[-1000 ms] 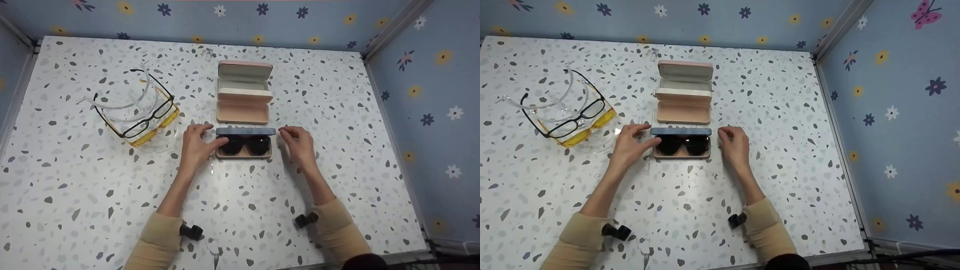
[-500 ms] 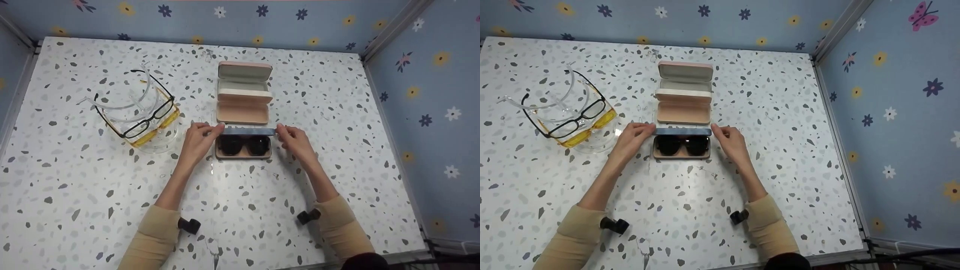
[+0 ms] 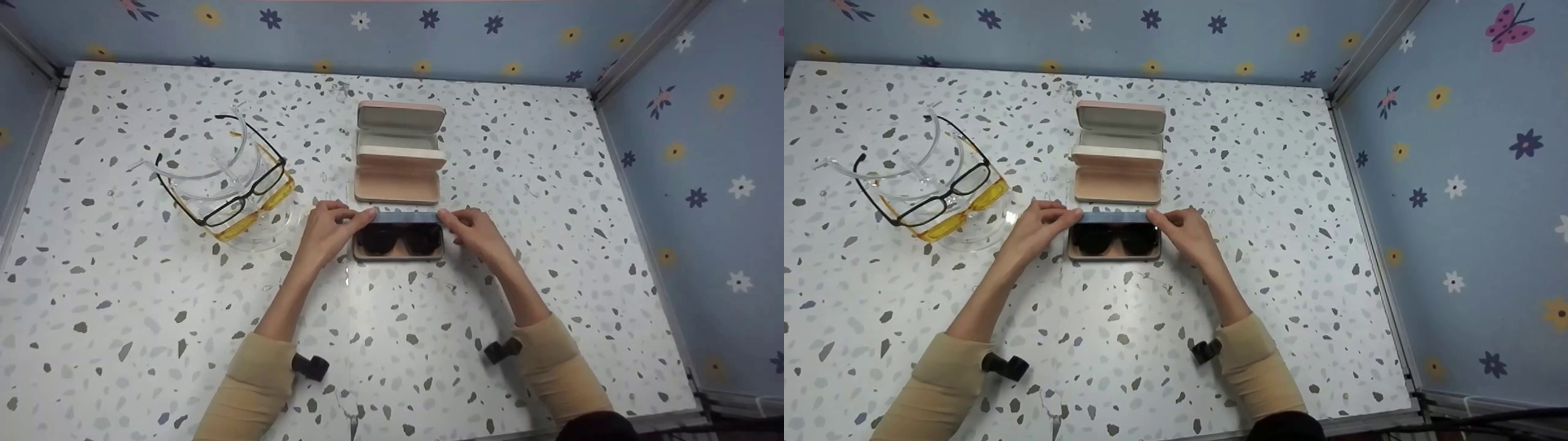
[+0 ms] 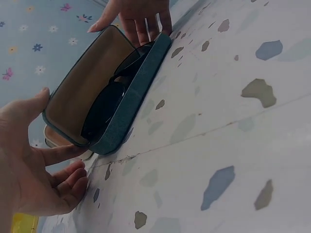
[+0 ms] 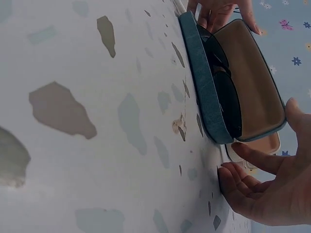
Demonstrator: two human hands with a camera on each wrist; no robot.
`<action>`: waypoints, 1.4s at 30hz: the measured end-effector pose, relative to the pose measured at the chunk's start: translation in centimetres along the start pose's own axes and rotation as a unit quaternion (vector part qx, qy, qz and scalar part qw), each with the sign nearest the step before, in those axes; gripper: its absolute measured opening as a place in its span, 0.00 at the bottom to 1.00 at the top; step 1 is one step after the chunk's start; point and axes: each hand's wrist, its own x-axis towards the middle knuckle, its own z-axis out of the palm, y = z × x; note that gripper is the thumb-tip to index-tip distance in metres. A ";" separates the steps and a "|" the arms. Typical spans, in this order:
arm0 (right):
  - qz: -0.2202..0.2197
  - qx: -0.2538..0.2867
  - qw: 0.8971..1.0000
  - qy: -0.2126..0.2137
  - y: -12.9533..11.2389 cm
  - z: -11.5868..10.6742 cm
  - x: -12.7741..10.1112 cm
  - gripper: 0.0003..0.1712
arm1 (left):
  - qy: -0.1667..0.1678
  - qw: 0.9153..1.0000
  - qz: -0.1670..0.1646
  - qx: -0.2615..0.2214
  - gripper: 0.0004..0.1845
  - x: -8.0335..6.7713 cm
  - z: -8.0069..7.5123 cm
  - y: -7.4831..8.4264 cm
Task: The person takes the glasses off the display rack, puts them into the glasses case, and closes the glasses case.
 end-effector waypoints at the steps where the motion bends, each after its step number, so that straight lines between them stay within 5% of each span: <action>1: -0.002 0.002 1.000 -0.004 0.0 0.0 0.0 0.34 | -0.003 1.000 0.001 -0.005 0.36 0.0 0.0 -0.1; 13: -0.050 0.028 0.998 -0.041 1.0 -0.4 0.2 0.31 | -0.028 0.997 -0.009 -0.077 0.45 -0.4 0.0 -0.7; 42: -0.143 -0.005 0.989 -0.040 2.2 0.1 -0.4 0.31 | -0.033 0.998 0.047 -0.015 0.43 -0.9 -0.2 -1.8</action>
